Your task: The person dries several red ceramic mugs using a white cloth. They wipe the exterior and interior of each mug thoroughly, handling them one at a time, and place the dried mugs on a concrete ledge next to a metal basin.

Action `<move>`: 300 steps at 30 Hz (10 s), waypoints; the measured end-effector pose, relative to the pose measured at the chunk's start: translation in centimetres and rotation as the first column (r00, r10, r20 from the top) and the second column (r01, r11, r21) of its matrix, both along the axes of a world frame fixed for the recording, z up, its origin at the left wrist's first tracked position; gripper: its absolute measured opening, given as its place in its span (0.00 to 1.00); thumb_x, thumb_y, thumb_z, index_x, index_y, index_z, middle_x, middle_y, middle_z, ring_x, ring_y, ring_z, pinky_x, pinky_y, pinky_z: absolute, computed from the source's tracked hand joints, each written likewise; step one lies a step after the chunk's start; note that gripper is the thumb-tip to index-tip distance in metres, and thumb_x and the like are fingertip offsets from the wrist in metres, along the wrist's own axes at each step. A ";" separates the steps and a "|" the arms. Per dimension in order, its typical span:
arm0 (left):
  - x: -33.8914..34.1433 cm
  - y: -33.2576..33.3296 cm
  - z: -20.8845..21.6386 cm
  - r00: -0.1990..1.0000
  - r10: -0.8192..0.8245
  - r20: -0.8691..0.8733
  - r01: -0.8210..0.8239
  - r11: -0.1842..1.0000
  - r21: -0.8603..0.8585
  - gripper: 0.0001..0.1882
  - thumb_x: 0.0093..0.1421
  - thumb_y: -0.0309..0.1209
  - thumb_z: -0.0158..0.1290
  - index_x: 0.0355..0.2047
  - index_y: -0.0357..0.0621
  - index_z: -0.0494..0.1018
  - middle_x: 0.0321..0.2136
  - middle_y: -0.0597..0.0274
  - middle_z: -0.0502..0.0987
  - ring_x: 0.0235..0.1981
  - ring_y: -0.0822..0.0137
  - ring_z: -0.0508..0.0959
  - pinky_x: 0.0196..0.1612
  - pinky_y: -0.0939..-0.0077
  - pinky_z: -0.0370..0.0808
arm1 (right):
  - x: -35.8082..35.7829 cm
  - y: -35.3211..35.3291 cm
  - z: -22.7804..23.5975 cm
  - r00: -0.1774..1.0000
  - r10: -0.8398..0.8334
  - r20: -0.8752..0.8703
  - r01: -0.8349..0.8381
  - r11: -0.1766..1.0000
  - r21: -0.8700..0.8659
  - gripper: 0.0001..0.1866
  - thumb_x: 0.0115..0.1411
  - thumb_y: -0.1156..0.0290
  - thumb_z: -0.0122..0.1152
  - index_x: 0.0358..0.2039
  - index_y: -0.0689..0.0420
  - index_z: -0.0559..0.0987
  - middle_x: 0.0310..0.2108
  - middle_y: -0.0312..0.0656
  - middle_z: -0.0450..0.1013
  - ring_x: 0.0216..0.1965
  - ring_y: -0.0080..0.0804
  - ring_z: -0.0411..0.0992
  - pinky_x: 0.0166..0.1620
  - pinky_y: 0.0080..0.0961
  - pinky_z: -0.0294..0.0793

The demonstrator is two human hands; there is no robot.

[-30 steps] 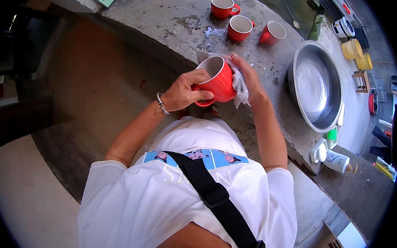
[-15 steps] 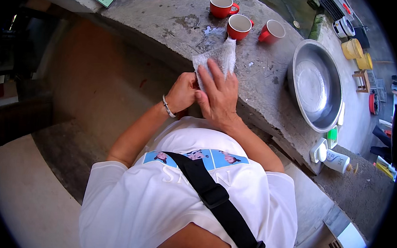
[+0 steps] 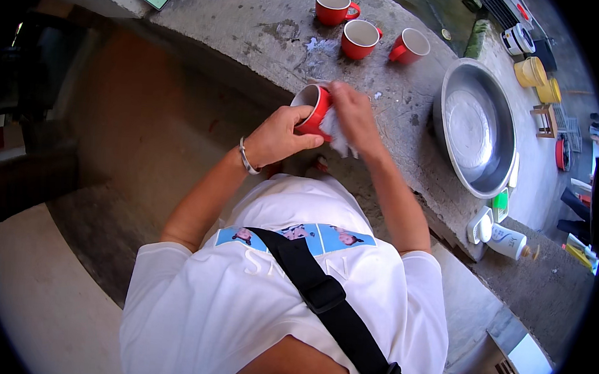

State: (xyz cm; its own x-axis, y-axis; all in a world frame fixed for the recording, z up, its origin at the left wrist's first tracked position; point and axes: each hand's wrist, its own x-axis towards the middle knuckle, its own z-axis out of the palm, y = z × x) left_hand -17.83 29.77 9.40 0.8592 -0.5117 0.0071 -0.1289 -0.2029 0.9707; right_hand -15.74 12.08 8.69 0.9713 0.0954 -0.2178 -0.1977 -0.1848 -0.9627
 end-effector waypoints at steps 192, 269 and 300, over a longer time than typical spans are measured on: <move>24.7 -1.1 -12.6 0.904 0.427 -0.021 -0.427 0.904 0.007 0.47 0.41 0.41 0.69 0.57 0.36 0.58 0.51 0.47 0.67 0.52 0.56 0.70 0.53 0.66 0.68 | 4.5 -6.3 -2.9 0.794 0.297 0.531 0.384 0.432 -0.816 0.04 0.44 0.76 0.56 0.24 0.55 0.73 0.24 0.41 0.69 0.35 0.40 0.68 0.48 0.41 0.61; 14.1 -6.4 4.1 0.891 -0.315 -0.327 0.130 0.868 -0.480 0.25 0.59 0.43 0.50 0.50 0.36 0.69 0.42 0.56 0.74 0.42 0.70 0.74 0.48 0.77 0.70 | 0.7 2.6 3.5 0.715 -0.366 0.595 0.333 0.927 0.170 0.24 0.46 0.69 0.72 0.43 0.60 0.73 0.38 0.39 0.74 0.37 0.29 0.73 0.38 0.27 0.74; 15.7 -4.7 2.2 0.817 -0.568 -0.098 0.410 0.692 -0.595 0.46 0.52 0.58 0.54 0.63 0.47 0.53 0.57 0.59 0.62 0.58 0.64 0.63 0.60 0.68 0.60 | 1.4 0.2 5.7 0.868 -0.448 -0.216 0.422 0.433 0.796 0.26 0.50 0.64 0.69 0.48 0.58 0.72 0.41 0.38 0.73 0.37 0.25 0.73 0.38 0.23 0.74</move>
State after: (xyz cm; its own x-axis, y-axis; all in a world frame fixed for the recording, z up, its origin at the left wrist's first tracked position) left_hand -2.11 25.03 11.62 0.4949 -0.8392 0.2254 0.2056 0.3652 0.9079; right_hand -14.31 12.31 14.42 0.9403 -0.2230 -0.2572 0.0033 0.7614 -0.6483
